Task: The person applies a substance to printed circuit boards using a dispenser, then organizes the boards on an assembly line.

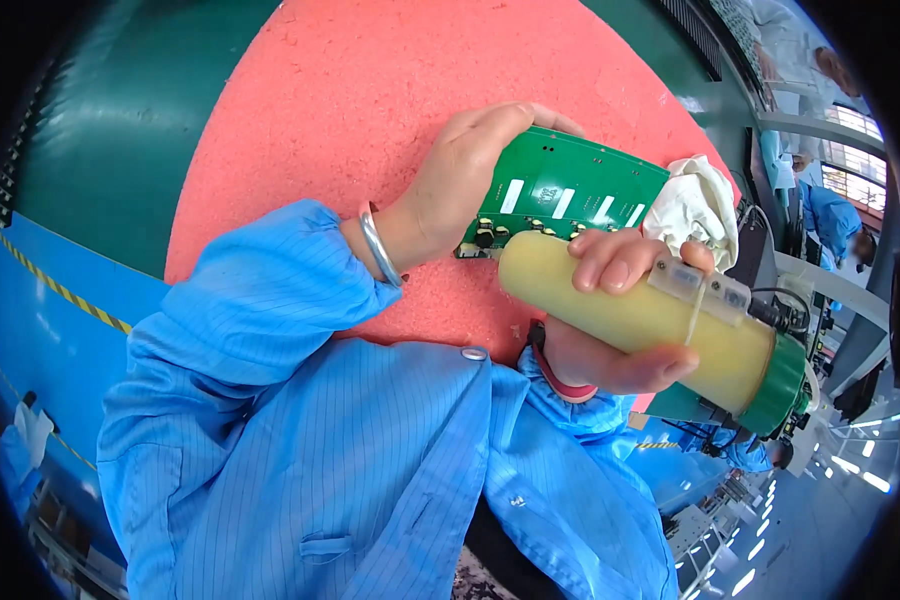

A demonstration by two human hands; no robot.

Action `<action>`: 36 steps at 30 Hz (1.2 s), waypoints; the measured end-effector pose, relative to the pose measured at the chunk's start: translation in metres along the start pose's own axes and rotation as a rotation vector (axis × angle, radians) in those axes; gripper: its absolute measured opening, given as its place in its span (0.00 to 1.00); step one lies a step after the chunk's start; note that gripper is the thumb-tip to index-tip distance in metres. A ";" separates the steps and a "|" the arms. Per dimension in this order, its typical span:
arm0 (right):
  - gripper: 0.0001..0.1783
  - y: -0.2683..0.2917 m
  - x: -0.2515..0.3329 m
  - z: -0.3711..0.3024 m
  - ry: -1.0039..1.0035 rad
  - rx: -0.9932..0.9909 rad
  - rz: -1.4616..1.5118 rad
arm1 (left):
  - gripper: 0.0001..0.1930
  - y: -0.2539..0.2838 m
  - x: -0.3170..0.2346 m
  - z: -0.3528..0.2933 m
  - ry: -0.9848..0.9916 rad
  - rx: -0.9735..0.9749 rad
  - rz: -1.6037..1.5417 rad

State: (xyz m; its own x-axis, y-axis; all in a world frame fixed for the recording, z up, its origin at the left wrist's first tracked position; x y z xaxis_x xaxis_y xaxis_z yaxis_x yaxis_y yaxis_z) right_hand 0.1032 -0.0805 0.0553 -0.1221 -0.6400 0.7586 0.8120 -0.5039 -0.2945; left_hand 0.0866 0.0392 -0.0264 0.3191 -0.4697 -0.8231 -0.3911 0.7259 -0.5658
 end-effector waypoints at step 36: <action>0.33 0.042 0.011 0.004 -0.069 -0.172 0.061 | 0.20 0.000 -0.001 -0.004 0.054 -0.009 0.169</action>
State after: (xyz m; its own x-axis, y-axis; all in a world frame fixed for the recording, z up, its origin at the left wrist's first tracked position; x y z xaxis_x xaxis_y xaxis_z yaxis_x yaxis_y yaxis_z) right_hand 0.1381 -0.1069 0.0537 -0.0316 -0.6341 0.7726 0.7068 -0.5608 -0.4313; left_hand 0.0834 0.0377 -0.0258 0.2012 -0.3681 -0.9078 -0.4430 0.7924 -0.4195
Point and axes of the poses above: each hand's wrist, its own z-axis towards the middle knuckle, its own y-axis out of the back of the hand, x = y × z, the point moved 9 cm from there along z, towards the middle knuckle, and after that the axes turned 1 degree about z, right-handed, at the moved point
